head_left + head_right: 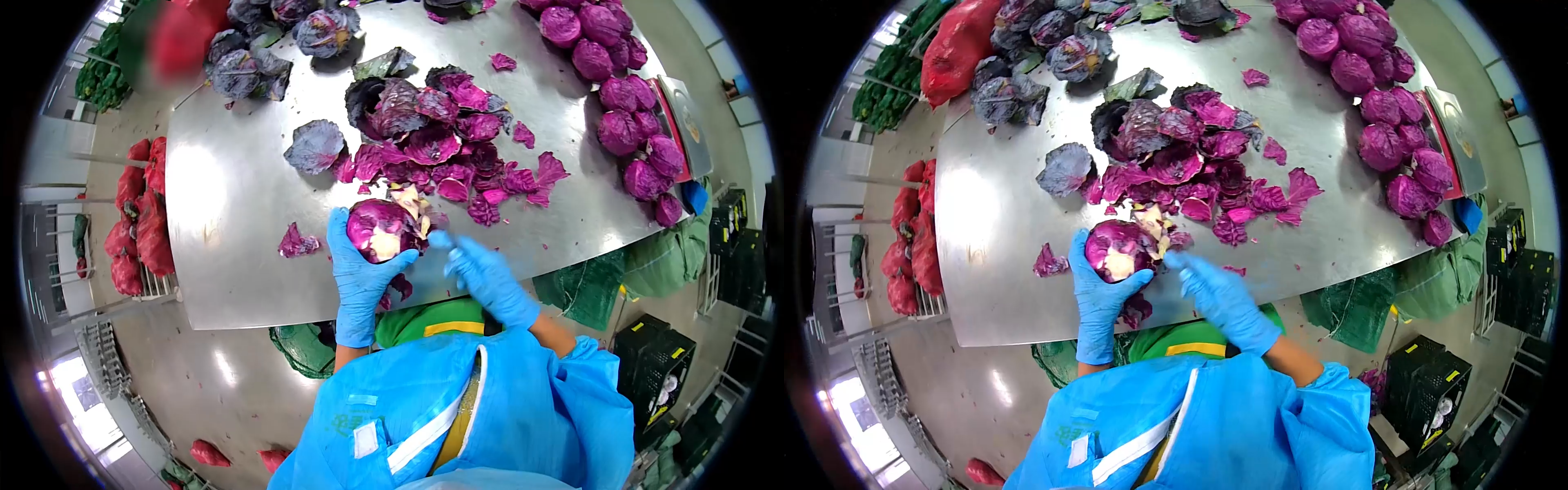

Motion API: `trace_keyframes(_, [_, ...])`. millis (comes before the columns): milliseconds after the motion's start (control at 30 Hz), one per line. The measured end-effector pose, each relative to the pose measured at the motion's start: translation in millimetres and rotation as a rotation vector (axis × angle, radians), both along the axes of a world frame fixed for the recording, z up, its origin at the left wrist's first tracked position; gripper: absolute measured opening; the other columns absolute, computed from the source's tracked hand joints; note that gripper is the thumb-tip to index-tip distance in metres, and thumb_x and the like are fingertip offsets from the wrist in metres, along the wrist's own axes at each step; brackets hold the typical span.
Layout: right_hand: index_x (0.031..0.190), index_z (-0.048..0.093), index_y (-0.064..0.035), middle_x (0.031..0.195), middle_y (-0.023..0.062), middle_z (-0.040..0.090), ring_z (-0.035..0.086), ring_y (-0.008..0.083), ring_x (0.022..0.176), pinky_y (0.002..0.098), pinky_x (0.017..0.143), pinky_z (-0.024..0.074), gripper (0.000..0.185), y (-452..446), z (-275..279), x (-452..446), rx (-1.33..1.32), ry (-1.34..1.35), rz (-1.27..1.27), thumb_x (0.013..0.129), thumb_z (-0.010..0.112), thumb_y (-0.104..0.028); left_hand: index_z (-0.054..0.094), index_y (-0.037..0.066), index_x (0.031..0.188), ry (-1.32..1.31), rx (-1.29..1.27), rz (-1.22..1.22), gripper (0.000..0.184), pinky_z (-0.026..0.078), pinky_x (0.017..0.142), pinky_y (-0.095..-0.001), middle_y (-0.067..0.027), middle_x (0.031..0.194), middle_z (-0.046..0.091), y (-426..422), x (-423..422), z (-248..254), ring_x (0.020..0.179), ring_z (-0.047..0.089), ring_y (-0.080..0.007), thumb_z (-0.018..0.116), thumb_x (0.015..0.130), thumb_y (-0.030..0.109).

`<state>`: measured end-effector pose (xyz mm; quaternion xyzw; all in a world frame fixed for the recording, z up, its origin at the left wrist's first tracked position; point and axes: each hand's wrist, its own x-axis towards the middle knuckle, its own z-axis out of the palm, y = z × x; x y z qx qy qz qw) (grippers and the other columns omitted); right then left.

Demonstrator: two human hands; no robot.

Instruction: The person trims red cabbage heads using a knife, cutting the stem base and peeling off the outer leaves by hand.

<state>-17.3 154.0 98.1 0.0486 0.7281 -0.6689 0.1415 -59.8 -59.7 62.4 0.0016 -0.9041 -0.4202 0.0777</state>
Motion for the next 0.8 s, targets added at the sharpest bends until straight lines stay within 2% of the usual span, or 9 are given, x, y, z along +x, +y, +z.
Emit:
trace_keyframes(33, [0.112, 0.06, -0.0061, 0.09, 0.0134, 0.066, 0.063, 0.0221, 0.07, 0.0335, 0.062, 0.0512, 0.025, -5, -5, 0, 0.164, 0.158, 0.009, 0.095, 0.055, -0.023, 0.028, -0.003, 0.141, 0.005, -0.109, -0.038, 0.119, 0.038, 0.106, -0.0395, -0.0203, 0.136, 0.041, 5, -3, 4, 0.124, 0.044, -0.0305, 0.094, 0.049, 0.035])
trace_keyframes(100, [0.104, 0.06, -0.0061, 0.086, 0.0154, 0.064, 0.063, 0.0279, 0.066, 0.0368, 0.058, 0.0513, 0.022, -16, -22, 2, 0.486, 0.467, 0.033, 0.094, 0.055, -0.025, 0.028, -0.003, 0.141, -0.099, -0.004, -0.096, 0.119, 0.038, 0.106, -0.039, -0.0203, 0.135, 0.041, 10, -11, 21, 0.124, 0.045, -0.0306, 0.094, 0.049, 0.035])
trace_keyframes(200, [0.089, 0.056, -0.0073, 0.078, 0.0157, 0.061, 0.061, 0.0333, 0.062, 0.0424, 0.052, 0.0495, 0.02, -27, -34, -8, 0.685, 0.459, 0.063, 0.094, 0.055, -0.026, 0.029, -0.004, 0.139, -0.141, 0.002, -0.127, 0.119, 0.041, 0.102, -0.041, -0.0223, 0.133, 0.041, 3, -15, 19, 0.121, 0.047, -0.0344, 0.092, 0.049, 0.042])
trace_keyframes(233, [0.081, 0.05, -0.0084, 0.071, 0.0134, 0.057, 0.058, 0.0336, 0.055, 0.0437, 0.048, 0.0473, 0.022, -32, -40, -13, 0.698, 0.543, 0.024, 0.093, 0.055, -0.025, 0.029, -0.004, 0.139, -0.152, -0.036, -0.129, 0.119, 0.042, 0.101, -0.0408, -0.0221, 0.133, 0.041, 3, -16, 21, 0.121, 0.048, -0.0346, 0.092, 0.049, 0.042])
trace_keyframes(533, [0.082, 0.051, -0.0069, 0.067, 0.0142, 0.058, 0.059, 0.0304, 0.052, 0.0414, 0.047, 0.0476, 0.024, -35, -65, -37, 0.822, 0.589, 0.065, 0.09, 0.057, -0.029, 0.032, -0.003, 0.138, -0.166, -0.026, -0.132, 0.114, 0.044, 0.098, -0.0402, -0.0202, 0.129, 0.045, 2, -24, 20, 0.116, 0.051, -0.0324, 0.091, 0.051, 0.042])
trace_keyframes(800, [0.08, 0.052, -0.0077, 0.064, 0.0109, 0.057, 0.059, 0.0277, 0.05, 0.0395, 0.046, 0.0466, 0.024, -38, -78, -44, 0.808, 0.68, 0.04, 0.089, 0.058, -0.029, 0.033, -0.004, 0.137, -0.209, -0.031, -0.117, 0.111, 0.044, 0.098, -0.0397, -0.02, 0.128, 0.045, 0, -31, 29, 0.115, 0.052, -0.0318, 0.09, 0.053, 0.04])
